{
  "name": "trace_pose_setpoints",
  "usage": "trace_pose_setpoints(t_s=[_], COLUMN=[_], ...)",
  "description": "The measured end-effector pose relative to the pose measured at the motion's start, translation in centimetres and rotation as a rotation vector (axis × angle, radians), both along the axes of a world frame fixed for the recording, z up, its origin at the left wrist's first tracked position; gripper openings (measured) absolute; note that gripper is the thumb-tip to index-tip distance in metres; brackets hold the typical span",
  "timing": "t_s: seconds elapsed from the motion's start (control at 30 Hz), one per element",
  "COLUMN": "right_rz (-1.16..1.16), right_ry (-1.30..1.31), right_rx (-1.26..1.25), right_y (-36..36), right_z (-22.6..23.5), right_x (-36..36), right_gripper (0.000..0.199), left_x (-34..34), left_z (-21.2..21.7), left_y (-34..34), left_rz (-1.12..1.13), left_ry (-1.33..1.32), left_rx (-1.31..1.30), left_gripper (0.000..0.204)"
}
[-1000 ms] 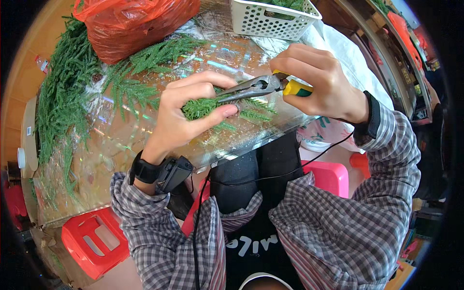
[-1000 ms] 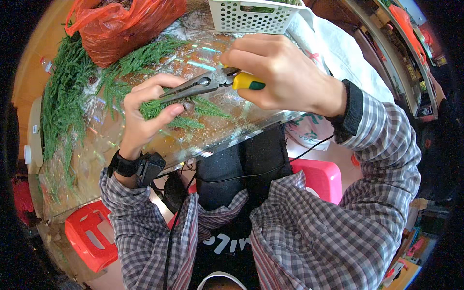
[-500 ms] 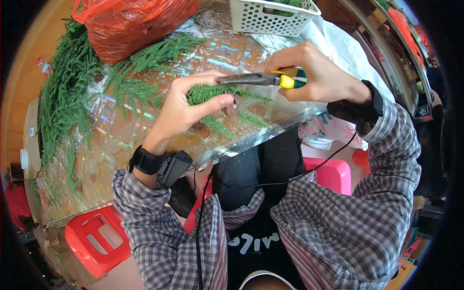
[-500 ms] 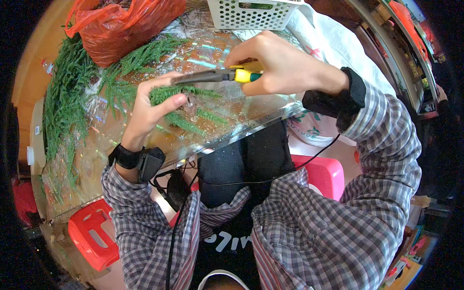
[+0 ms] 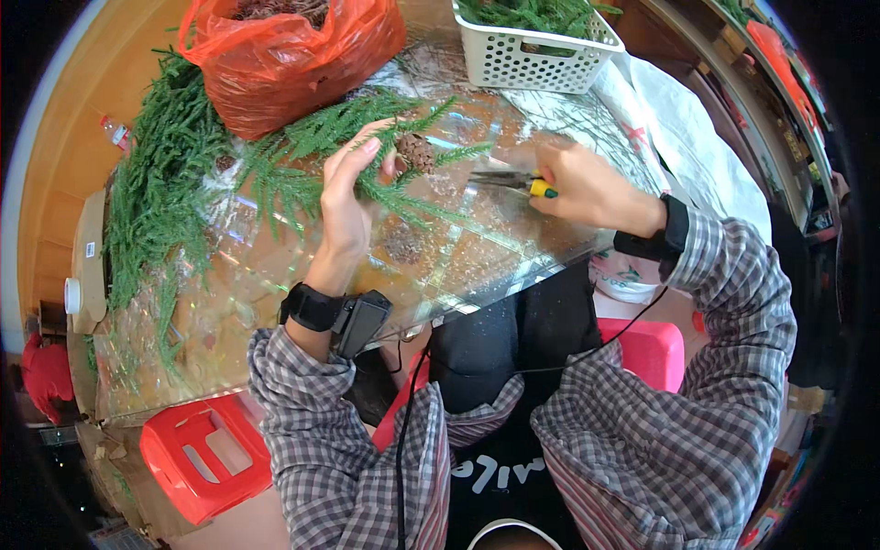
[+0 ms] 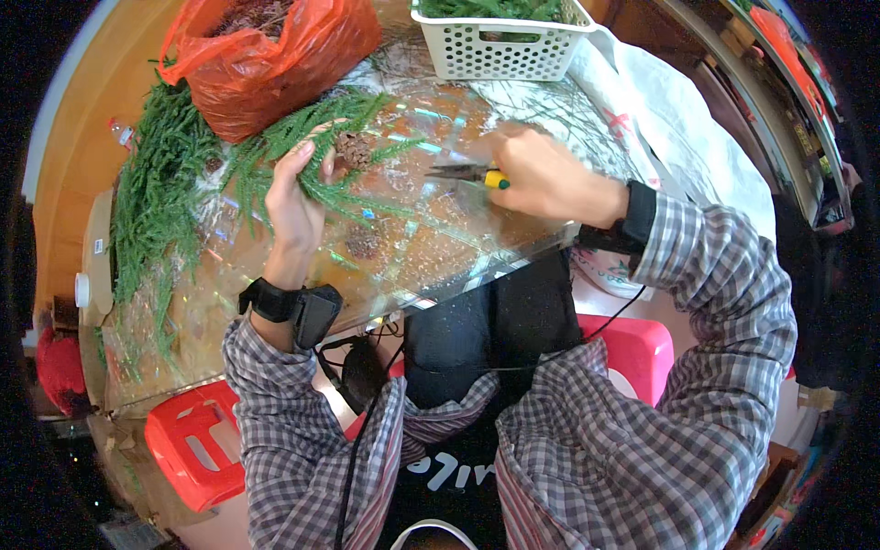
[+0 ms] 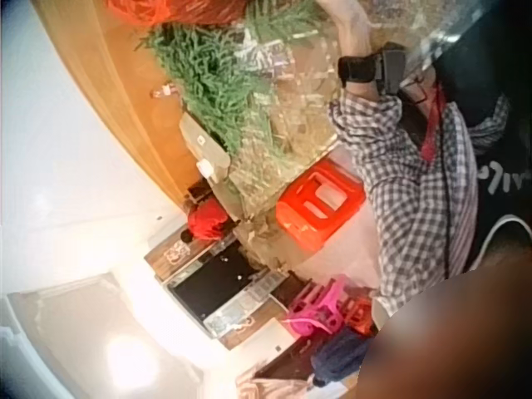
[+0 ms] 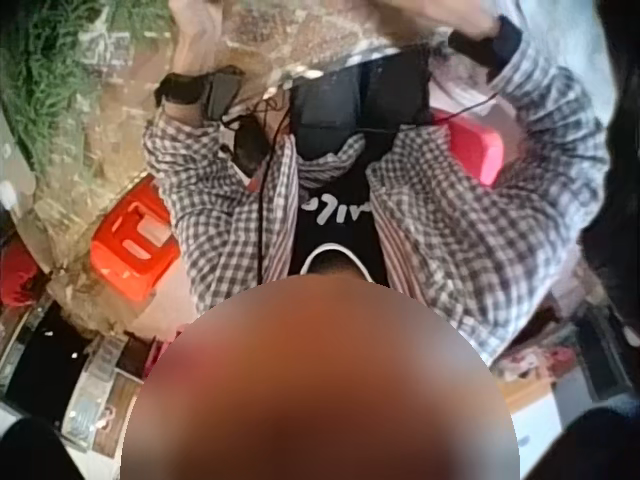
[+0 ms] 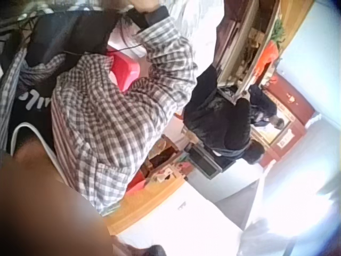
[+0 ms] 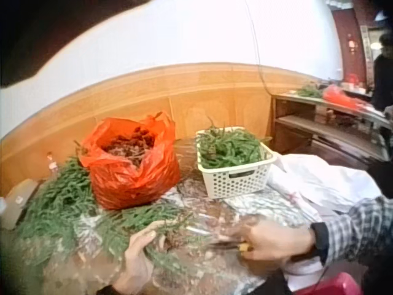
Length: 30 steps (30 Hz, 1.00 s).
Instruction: Trimming and sorting green plant sprigs using wire cutters.
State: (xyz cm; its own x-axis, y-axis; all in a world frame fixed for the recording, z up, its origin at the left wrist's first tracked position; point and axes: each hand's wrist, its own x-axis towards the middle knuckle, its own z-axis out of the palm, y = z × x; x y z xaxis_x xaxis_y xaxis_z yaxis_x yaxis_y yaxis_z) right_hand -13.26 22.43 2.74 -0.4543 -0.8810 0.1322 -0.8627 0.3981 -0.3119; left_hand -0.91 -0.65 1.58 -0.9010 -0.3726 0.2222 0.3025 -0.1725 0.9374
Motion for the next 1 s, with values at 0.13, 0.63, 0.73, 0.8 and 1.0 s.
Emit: trace_pose_setpoints(t_s=[0.13,0.63,0.73,0.8,1.0], right_rz=[-0.024,0.077,0.101,0.121,0.156], right_ry=[0.021,0.016,0.069,0.155,-0.017], right_rx=[0.076,-0.011,-0.054,-0.114,-0.430], right_y=[-1.8,-3.0,-3.5,-3.7,-6.3], right_z=[-0.6,-0.6,-0.4,0.6,4.9], right_x=[0.6,-0.2,-0.3,-0.2,0.8], right_gripper=[0.029,0.030,0.028,0.027,0.032], left_x=[-0.5,-0.6,-0.6,-0.7,-0.6], left_z=[-0.2,-0.3,-0.8,-0.8,-0.1], left_y=[-0.4,-0.9,-1.3,-1.1,-0.6], left_rz=[0.001,-0.002,-0.032,-0.087,-0.266], left_ry=[0.041,0.106,0.095,0.059,0.118], left_rx=[-0.017,-0.116,-0.111,-0.074,-0.247], left_gripper=[0.040,0.039,0.036,0.035,0.034])
